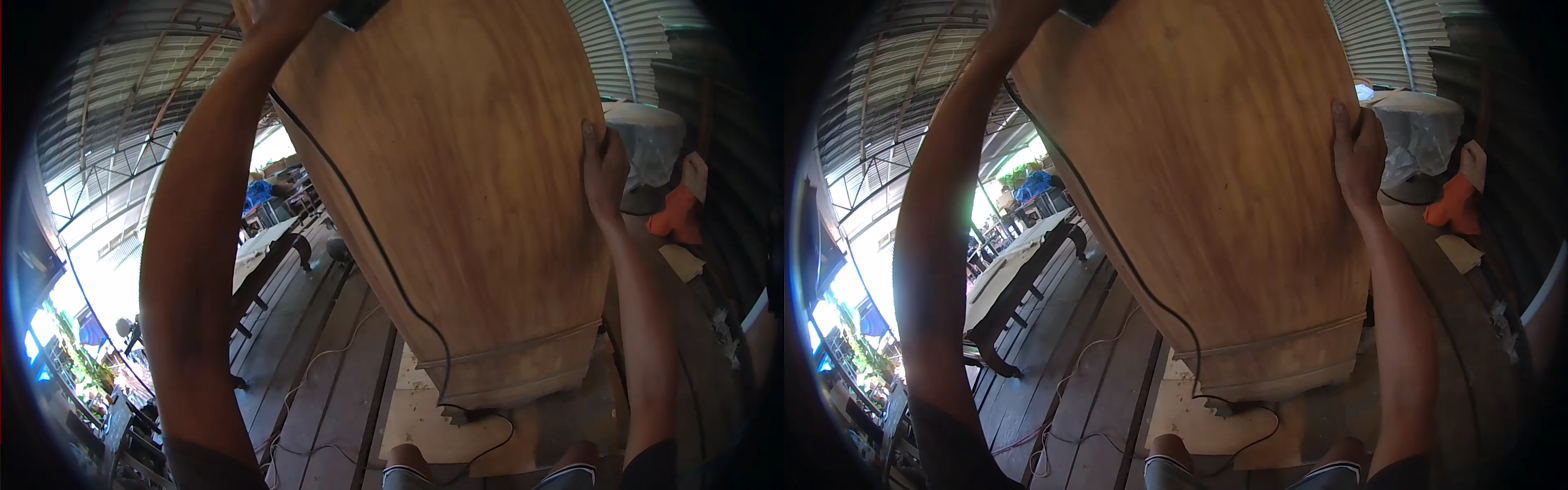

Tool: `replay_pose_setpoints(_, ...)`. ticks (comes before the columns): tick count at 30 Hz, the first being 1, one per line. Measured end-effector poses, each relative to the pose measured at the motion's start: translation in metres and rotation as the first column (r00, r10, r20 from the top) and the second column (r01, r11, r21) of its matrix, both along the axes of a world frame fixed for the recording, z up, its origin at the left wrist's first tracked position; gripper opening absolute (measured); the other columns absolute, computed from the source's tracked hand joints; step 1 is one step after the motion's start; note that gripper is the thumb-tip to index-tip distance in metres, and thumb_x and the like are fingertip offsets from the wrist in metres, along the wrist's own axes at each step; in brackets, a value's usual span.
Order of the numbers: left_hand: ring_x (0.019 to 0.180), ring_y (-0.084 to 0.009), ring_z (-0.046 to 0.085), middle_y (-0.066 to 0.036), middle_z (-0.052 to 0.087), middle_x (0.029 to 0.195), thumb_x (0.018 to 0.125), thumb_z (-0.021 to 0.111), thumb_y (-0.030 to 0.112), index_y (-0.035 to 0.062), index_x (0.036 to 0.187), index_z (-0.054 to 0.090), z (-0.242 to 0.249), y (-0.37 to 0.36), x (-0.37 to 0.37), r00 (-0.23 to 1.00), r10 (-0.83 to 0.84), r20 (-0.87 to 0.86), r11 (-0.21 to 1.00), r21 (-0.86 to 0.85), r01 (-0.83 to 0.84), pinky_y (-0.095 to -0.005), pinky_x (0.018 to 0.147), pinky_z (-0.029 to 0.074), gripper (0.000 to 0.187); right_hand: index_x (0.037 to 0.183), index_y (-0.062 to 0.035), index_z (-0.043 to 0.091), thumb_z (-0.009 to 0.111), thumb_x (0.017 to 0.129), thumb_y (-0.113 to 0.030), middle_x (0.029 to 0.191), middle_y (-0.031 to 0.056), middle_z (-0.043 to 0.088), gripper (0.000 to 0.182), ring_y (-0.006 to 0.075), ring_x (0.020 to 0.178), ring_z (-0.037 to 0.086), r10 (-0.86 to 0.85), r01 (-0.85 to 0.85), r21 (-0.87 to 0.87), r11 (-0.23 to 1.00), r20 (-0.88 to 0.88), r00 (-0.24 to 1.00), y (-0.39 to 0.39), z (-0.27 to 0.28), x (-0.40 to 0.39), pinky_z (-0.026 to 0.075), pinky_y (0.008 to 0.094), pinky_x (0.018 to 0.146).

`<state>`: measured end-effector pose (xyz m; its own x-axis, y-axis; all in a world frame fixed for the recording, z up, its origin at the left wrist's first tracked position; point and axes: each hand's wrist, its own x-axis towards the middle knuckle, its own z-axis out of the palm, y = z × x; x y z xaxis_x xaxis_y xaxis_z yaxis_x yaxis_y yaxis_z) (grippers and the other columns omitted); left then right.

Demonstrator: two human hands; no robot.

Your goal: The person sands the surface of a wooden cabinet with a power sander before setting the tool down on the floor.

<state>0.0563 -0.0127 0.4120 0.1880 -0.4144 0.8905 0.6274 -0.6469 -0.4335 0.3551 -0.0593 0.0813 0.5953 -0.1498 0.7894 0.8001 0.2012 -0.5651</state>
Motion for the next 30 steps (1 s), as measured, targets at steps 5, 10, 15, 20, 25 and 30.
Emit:
replay_pose_setpoints(5, 0.101, -0.0378, 0.068, -0.021, 0.069, 0.108, 0.063, 0.086, 0.039, 0.0030, 0.111, 0.066, -0.022, 0.005, -0.009, 0.997, -0.028, -0.065, 0.999, 0.017, 0.029, -0.0481, 0.089, 0.054, 0.063, 0.096, 0.0060, 0.060, 0.055, 0.102, -0.058, 0.094, 0.0265, 0.062, 0.065, 0.0432, 0.090, 0.060, -0.033, 0.032, 0.022, 0.999, 0.009, 0.999, 0.002, 0.000, 0.000, 0.045, 0.0504, 0.083)
replay_pose_setpoints(10, 0.101, -0.0383, 0.068, -0.022, 0.069, 0.108, 0.064, 0.087, 0.037, 0.0026, 0.109, 0.066, -0.042, 0.005, -0.021, 0.982, -0.059, -0.180, 0.998, -0.021, 0.056, -0.0480, 0.089, 0.054, 0.060, 0.097, 0.0063, 0.060, 0.055, 0.102, -0.060, 0.095, 0.0265, 0.062, 0.066, 0.0434, 0.092, 0.060, -0.002, 0.001, -0.022, 1.000, -0.019, 1.000, -0.003, 0.001, -0.002, 0.045, 0.0503, 0.084)
replay_pose_setpoints(15, 0.101, -0.0398, 0.069, -0.023, 0.068, 0.108, 0.065, 0.087, 0.036, 0.0014, 0.112, 0.065, -0.003, 0.008, -0.013, 0.999, -0.011, 0.041, 1.000, 0.007, 0.011, -0.0476, 0.089, 0.055, 0.062, 0.099, 0.0062, 0.060, 0.054, 0.101, -0.061, 0.096, 0.0265, 0.062, 0.068, 0.0431, 0.093, 0.060, 0.000, 0.000, -0.020, 1.000, -0.017, 1.000, -0.003, 0.001, -0.003, 0.045, 0.0497, 0.086)
replay_pose_setpoints(20, 0.102, -0.0399, 0.069, -0.023, 0.068, 0.108, 0.067, 0.086, 0.036, 0.0011, 0.113, 0.064, -0.030, 0.016, -0.019, 0.997, -0.019, -0.074, 1.000, 0.013, 0.020, -0.0484, 0.089, 0.055, 0.062, 0.102, 0.0060, 0.062, 0.053, 0.102, -0.061, 0.100, 0.0266, 0.063, 0.067, 0.0429, 0.096, 0.061, 0.015, -0.017, -0.057, 0.998, -0.028, 1.000, -0.005, 0.001, -0.001, 0.046, 0.0498, 0.088)
replay_pose_setpoints(25, 0.103, -0.0402, 0.068, -0.023, 0.068, 0.108, 0.066, 0.085, 0.037, 0.0012, 0.113, 0.065, -0.032, 0.009, -0.018, 0.990, -0.047, -0.134, 0.999, -0.004, 0.046, -0.0482, 0.089, 0.055, 0.062, 0.103, 0.0058, 0.062, 0.054, 0.102, -0.059, 0.101, 0.0267, 0.063, 0.065, 0.0423, 0.096, 0.062, 0.004, -0.004, -0.011, 1.000, -0.024, 1.000, -0.005, 0.002, -0.007, 0.046, 0.0493, 0.088)
replay_pose_setpoints(30, 0.103, -0.0401, 0.068, -0.023, 0.068, 0.107, 0.063, 0.085, 0.039, -0.0002, 0.110, 0.065, 0.002, 0.007, -0.005, 0.999, -0.015, 0.043, 1.000, -0.004, 0.015, -0.0487, 0.090, 0.054, 0.064, 0.103, 0.0061, 0.062, 0.055, 0.102, -0.059, 0.101, 0.0269, 0.063, 0.065, 0.0429, 0.096, 0.061, -0.001, 0.001, -0.003, 1.000, -0.024, 1.000, -0.006, 0.003, -0.005, 0.046, 0.0491, 0.088)
